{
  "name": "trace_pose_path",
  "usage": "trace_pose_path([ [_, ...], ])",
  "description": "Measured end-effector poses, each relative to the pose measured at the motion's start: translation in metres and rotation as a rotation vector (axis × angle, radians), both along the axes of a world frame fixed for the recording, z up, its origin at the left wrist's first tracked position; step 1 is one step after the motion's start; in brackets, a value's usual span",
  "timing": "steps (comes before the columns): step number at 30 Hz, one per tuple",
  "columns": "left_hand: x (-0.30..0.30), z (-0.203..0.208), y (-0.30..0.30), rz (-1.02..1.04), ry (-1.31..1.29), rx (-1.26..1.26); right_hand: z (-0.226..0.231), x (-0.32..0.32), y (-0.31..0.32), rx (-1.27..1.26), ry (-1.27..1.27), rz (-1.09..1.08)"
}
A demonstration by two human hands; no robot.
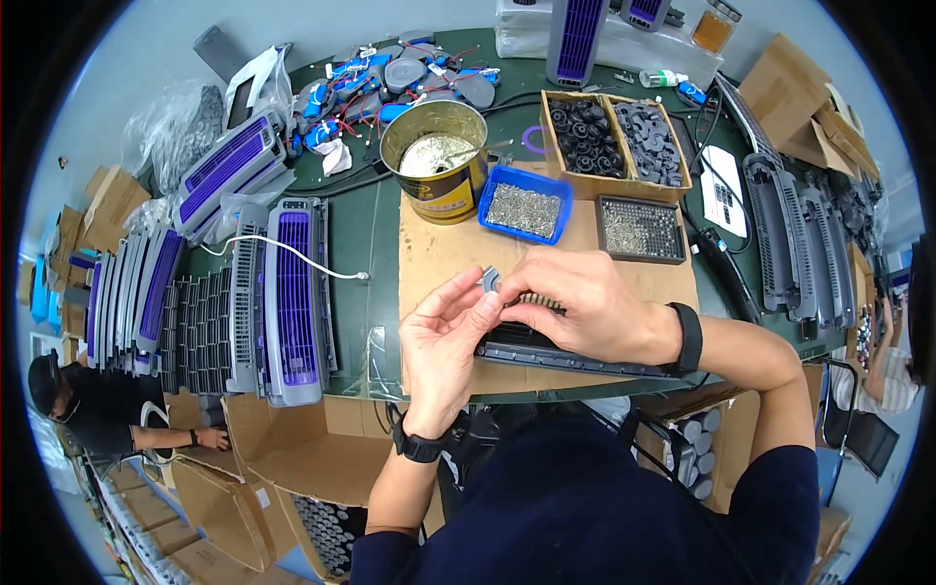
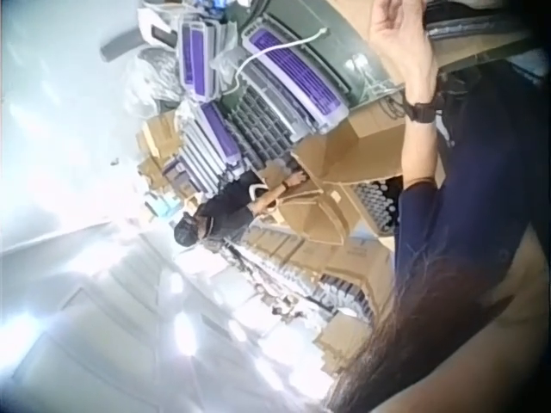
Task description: Assembling the internal components and outer casing of an electronic unit, securing parts with an electric screwdriver.
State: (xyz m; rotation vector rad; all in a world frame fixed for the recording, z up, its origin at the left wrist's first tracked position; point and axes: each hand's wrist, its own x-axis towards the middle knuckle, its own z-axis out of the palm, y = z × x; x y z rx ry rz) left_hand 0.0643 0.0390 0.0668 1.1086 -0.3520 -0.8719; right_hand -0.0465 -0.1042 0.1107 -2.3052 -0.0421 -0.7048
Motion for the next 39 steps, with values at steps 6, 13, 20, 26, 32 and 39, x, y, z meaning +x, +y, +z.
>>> trace_pose_path([
  [6,0.013,-0.007,0.005,0.151,-0.108,-0.005,0.0,-0.009,-0.008,-0.07,0.353,0.065],
  [13,0.032,-0.019,0.021,-0.06,-0.402,0.345,-0.023,-0.03,-0.012,-0.248,0.724,0.151],
  [20,0.025,-0.021,0.01,-0.106,-0.597,0.408,-0.023,-0.028,-0.014,-0.195,0.809,0.178],
  [26,0.033,-0.028,0.006,-0.175,-0.72,0.506,-0.026,-0.03,-0.015,-0.179,0.802,0.184],
  [32,0.039,-0.051,0.005,-0.172,-0.668,0.427,-0.031,-0.031,-0.015,-0.227,0.686,0.169],
  [39,0.022,-0.058,0.003,-0.119,-0.623,0.316,-0.022,-0.033,-0.019,-0.247,0.77,0.183],
])
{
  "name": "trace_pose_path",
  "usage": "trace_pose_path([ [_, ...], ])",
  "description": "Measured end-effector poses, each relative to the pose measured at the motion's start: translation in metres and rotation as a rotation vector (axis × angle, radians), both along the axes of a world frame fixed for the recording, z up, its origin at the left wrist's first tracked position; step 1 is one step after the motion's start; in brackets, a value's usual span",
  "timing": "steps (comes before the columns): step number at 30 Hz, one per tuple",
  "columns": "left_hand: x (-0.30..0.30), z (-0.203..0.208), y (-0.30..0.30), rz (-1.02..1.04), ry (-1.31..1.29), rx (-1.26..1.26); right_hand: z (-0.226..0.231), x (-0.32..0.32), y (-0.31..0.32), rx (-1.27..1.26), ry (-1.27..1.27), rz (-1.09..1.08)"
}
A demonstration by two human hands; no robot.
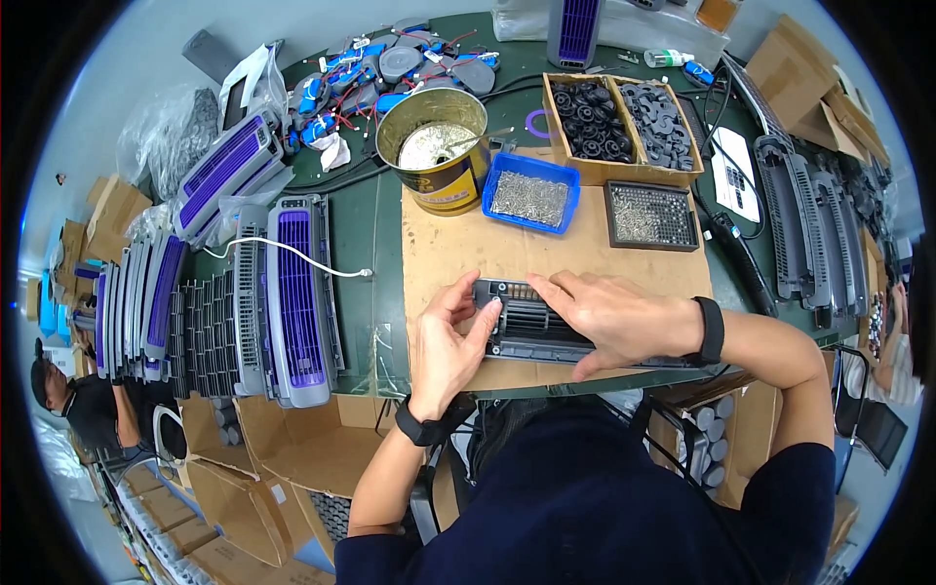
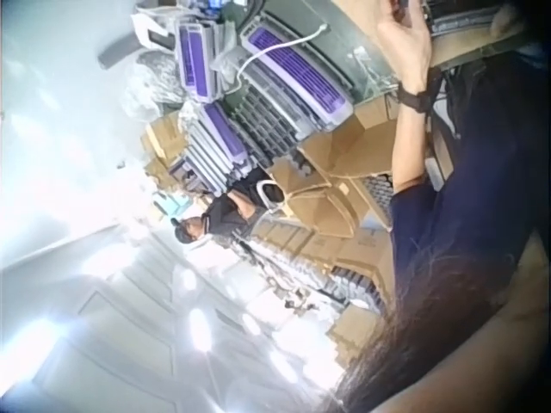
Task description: Assembling the internal components and outer casing of an electronic unit, securing parts with an electric screwdriver.
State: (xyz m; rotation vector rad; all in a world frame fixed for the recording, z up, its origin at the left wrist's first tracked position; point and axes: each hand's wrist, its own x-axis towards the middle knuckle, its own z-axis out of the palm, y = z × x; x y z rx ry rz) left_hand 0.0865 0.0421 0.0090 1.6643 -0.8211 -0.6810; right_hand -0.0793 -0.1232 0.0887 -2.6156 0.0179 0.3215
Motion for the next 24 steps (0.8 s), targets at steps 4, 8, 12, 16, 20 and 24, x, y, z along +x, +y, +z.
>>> trace_pose_path([
  [4,0.012,0.017,-0.007,-0.124,-0.161,0.178,0.029,0.02,-0.024,0.068,0.259,0.057],
  [8,0.032,0.06,-0.065,-0.089,-0.611,-0.006,0.006,0.049,-0.051,-0.21,-0.284,-0.143],
  [12,0.042,0.043,-0.126,-0.204,-1.024,0.295,-0.037,0.083,-0.061,-0.544,-0.397,-0.312],
  [16,0.038,0.023,-0.148,-0.273,-1.036,0.392,-0.057,0.088,-0.067,-0.682,-0.409,-0.282],
  [20,0.04,0.015,-0.15,-0.19,-1.056,0.272,-0.058,0.087,-0.073,-0.635,-0.407,-0.333],
  [24,0.044,0.015,-0.151,-0.182,-1.014,0.252,-0.057,0.087,-0.073,-0.511,-0.464,-0.361],
])
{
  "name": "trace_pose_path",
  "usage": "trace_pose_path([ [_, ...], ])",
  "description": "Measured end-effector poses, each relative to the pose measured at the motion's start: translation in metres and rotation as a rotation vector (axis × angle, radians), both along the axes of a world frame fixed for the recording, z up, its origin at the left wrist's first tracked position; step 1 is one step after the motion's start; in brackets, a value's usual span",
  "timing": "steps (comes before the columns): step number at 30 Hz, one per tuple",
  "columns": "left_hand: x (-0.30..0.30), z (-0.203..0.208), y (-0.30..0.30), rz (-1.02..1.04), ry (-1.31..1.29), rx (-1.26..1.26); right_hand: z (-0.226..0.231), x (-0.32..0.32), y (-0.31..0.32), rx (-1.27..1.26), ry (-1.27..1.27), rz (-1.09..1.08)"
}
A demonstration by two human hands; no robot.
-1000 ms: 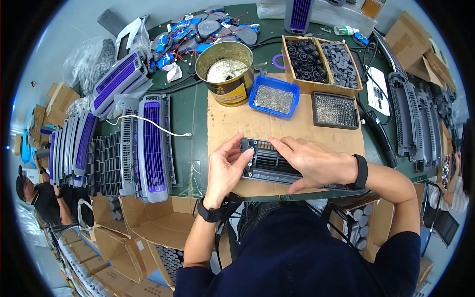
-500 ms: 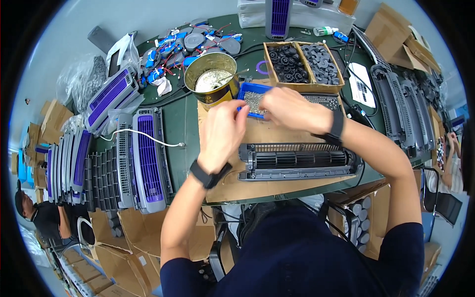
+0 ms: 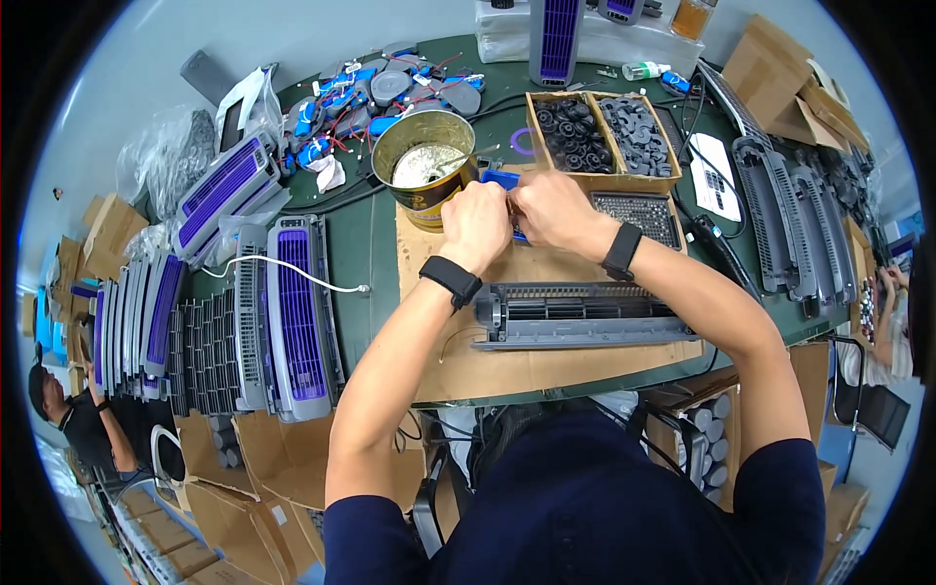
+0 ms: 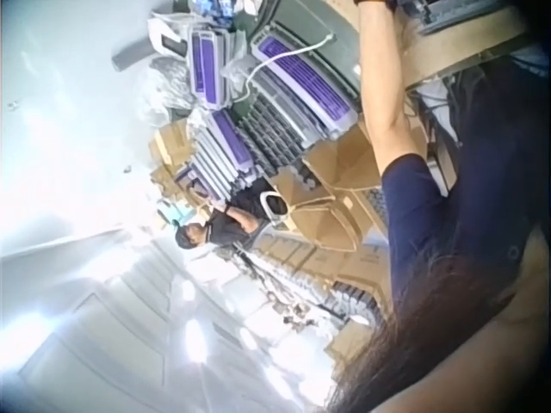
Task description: Assembling the internal components and outer casing of an electronic unit, securing parts with an electric screwdriver.
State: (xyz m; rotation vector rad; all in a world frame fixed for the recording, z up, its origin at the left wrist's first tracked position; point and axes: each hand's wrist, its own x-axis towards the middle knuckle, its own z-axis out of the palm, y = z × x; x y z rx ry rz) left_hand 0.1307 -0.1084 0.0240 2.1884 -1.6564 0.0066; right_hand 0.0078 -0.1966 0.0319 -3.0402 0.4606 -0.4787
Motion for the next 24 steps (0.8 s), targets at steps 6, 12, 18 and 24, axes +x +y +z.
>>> trace_pose_path([
  [6,-0.002,0.01,0.004,-0.048,-0.007,0.056,-0.007,-0.002,-0.001,0.132,0.002,0.008],
  [12,-0.003,0.007,0.005,-0.078,-0.018,0.052,-0.016,-0.006,-0.002,0.094,-0.1,0.004],
  [18,-0.002,0.01,0.009,-0.058,0.031,0.118,-0.01,-0.008,-0.003,0.053,0.009,0.02],
  [24,0.01,0.035,0.045,-0.093,0.245,-0.154,0.012,-0.007,0.008,0.301,-0.138,0.031],
])
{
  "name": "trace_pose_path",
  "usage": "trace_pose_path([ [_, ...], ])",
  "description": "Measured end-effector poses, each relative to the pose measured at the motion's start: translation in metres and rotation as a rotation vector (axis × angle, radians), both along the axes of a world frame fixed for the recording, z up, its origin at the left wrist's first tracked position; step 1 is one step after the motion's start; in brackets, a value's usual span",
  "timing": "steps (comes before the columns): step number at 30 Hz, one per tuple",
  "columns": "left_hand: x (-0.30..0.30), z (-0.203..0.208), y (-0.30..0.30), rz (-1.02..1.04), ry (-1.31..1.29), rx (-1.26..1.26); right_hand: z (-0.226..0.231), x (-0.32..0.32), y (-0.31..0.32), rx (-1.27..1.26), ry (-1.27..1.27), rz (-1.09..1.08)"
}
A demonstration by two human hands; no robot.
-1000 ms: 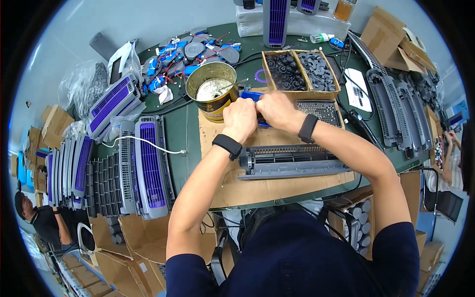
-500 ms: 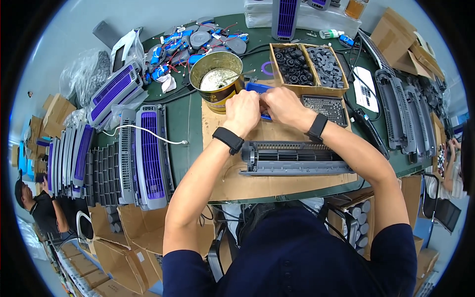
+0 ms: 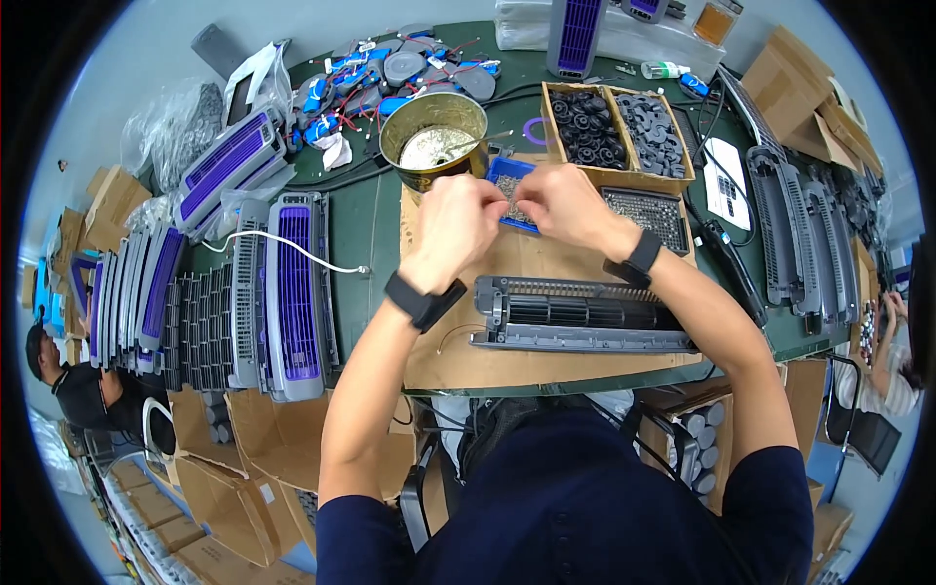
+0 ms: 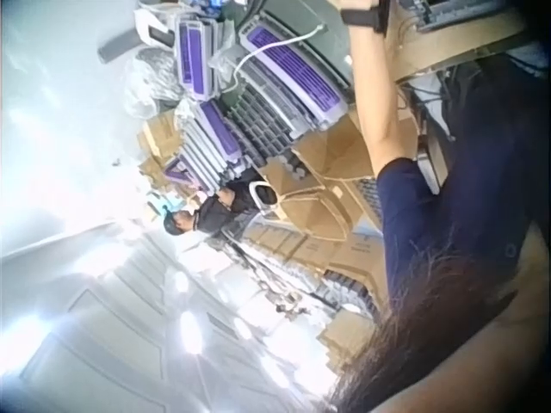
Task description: Assembling the internal components and outer casing of an electronic unit, securing parts with an electric screwdriver.
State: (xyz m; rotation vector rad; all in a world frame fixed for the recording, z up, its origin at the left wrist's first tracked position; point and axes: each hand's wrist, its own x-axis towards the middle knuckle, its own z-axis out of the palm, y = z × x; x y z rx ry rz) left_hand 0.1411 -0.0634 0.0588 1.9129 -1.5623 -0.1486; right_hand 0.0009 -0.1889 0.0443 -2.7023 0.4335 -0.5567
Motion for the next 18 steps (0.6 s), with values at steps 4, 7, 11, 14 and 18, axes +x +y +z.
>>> trace_pose_path([
  [4,-0.001,0.021,0.059,0.061,0.342,0.009,0.021,-0.008,0.018,0.785,0.097,0.213],
  [7,-0.01,0.012,0.101,0.083,0.612,0.138,0.031,-0.009,0.043,0.809,0.324,0.348],
  [11,-0.027,-0.002,0.122,0.066,0.736,0.128,0.018,-0.008,0.049,0.573,0.222,0.475],
  [14,-0.029,-0.006,0.123,0.051,0.796,0.121,0.015,-0.007,0.052,0.415,0.144,0.488],
  [18,-0.027,-0.005,0.114,0.062,0.939,0.245,0.01,-0.011,0.057,0.353,0.087,0.476],
])
